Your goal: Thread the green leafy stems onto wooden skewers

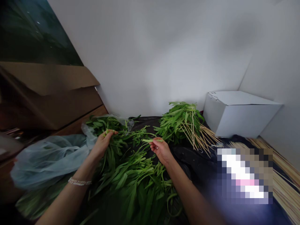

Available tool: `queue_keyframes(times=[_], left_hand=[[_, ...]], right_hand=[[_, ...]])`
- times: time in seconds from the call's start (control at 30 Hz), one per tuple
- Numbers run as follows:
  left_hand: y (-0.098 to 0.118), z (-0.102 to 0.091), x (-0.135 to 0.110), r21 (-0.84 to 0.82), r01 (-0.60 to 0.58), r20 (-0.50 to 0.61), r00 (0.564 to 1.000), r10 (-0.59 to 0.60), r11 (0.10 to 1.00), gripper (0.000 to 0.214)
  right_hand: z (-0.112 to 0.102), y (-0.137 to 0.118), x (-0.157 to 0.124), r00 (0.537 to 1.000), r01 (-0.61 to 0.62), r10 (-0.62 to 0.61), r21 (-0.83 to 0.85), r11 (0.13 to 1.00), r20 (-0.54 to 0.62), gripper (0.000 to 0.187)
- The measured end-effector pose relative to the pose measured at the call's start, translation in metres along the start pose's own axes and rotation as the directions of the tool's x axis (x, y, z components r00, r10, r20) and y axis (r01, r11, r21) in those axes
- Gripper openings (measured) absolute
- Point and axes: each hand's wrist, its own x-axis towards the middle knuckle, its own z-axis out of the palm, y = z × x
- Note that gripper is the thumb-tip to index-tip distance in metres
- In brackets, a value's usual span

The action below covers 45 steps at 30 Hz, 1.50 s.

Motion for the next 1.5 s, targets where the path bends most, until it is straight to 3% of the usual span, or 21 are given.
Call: queue_keyframes(times=[0.17, 0.47, 0.57, 0.63, 0.73, 0.8, 0.9, 0.97, 1.07, 1.23, 1.33, 1.43, 1.5], left_hand=[[0.005, -0.001, -0.004, -0.068, -0.003, 0.067, 0.998, 0.008, 0.998, 0.031], [0.022, 0.003, -0.011, 0.029, -0.13, 0.017, 0.991, 0.13, 0.991, 0.026], [0.025, -0.003, -0.007, 0.141, -0.137, -0.024, 0.99, 0.142, 0.98, 0.039], [0.032, -0.011, -0.003, 0.289, -0.183, -0.044, 0.978, 0.204, 0.94, 0.037], [0.051, -0.017, -0.001, 0.586, -0.302, -0.047, 0.914, 0.404, 0.752, 0.027], [0.063, -0.009, -0.005, 0.71, -0.408, 0.078, 0.855, 0.513, 0.573, 0.027], [0.067, 0.017, -0.016, 0.684, -0.612, 0.43, 0.778, 0.458, 0.397, 0.024], [0.058, 0.037, -0.023, 0.577, -0.717, 0.612, 0.697, 0.374, 0.392, 0.023], [0.039, 0.056, -0.031, 0.446, -0.765, 0.743, 0.606, 0.284, 0.465, 0.026], [0.021, 0.062, -0.035, 0.424, -0.747, 0.796, 0.577, 0.183, 0.512, 0.029], [0.02, 0.065, -0.037, 0.433, -0.754, 0.804, 0.571, 0.167, 0.493, 0.029], [0.022, 0.07, -0.041, 0.503, -0.774, 0.796, 0.588, 0.143, 0.385, 0.024], [0.023, 0.074, -0.044, 0.537, -0.787, 0.792, 0.595, 0.139, 0.305, 0.019]], right_hand=[[0.005, -0.002, -0.003, 1.0, 0.009, -0.009, -0.046, 0.999, 0.014, 0.03], [0.005, 0.005, -0.002, 0.994, 0.103, -0.104, -0.298, 0.949, 0.011, 0.028], [0.007, 0.002, -0.003, 0.981, 0.188, -0.186, -0.461, 0.867, 0.051, 0.023], [0.01, 0.0, -0.005, 0.968, 0.247, -0.231, -0.545, 0.801, 0.099, 0.017], [0.012, 0.002, -0.006, 0.946, 0.317, -0.284, -0.628, 0.71, 0.156, 0.011], [0.011, 0.006, -0.006, 0.937, 0.339, -0.302, -0.678, 0.652, 0.178, 0.01], [0.009, 0.011, -0.005, 0.932, 0.348, -0.303, -0.729, 0.589, 0.201, 0.012], [0.008, 0.011, -0.005, 0.928, 0.358, -0.306, -0.74, 0.57, 0.214, 0.013], [0.008, 0.011, -0.005, 0.917, 0.388, -0.309, -0.744, 0.545, 0.252, 0.013], [0.01, 0.012, -0.006, 0.898, 0.43, -0.311, -0.776, 0.461, 0.312, 0.012], [0.012, 0.011, -0.01, 0.845, 0.496, -0.378, -0.819, 0.289, 0.378, 0.012], [0.016, 0.008, -0.017, 0.742, 0.545, -0.442, -0.837, -0.04, 0.504, 0.013], [0.019, 0.005, -0.021, 0.698, 0.536, -0.399, -0.803, -0.261, 0.595, 0.012]])
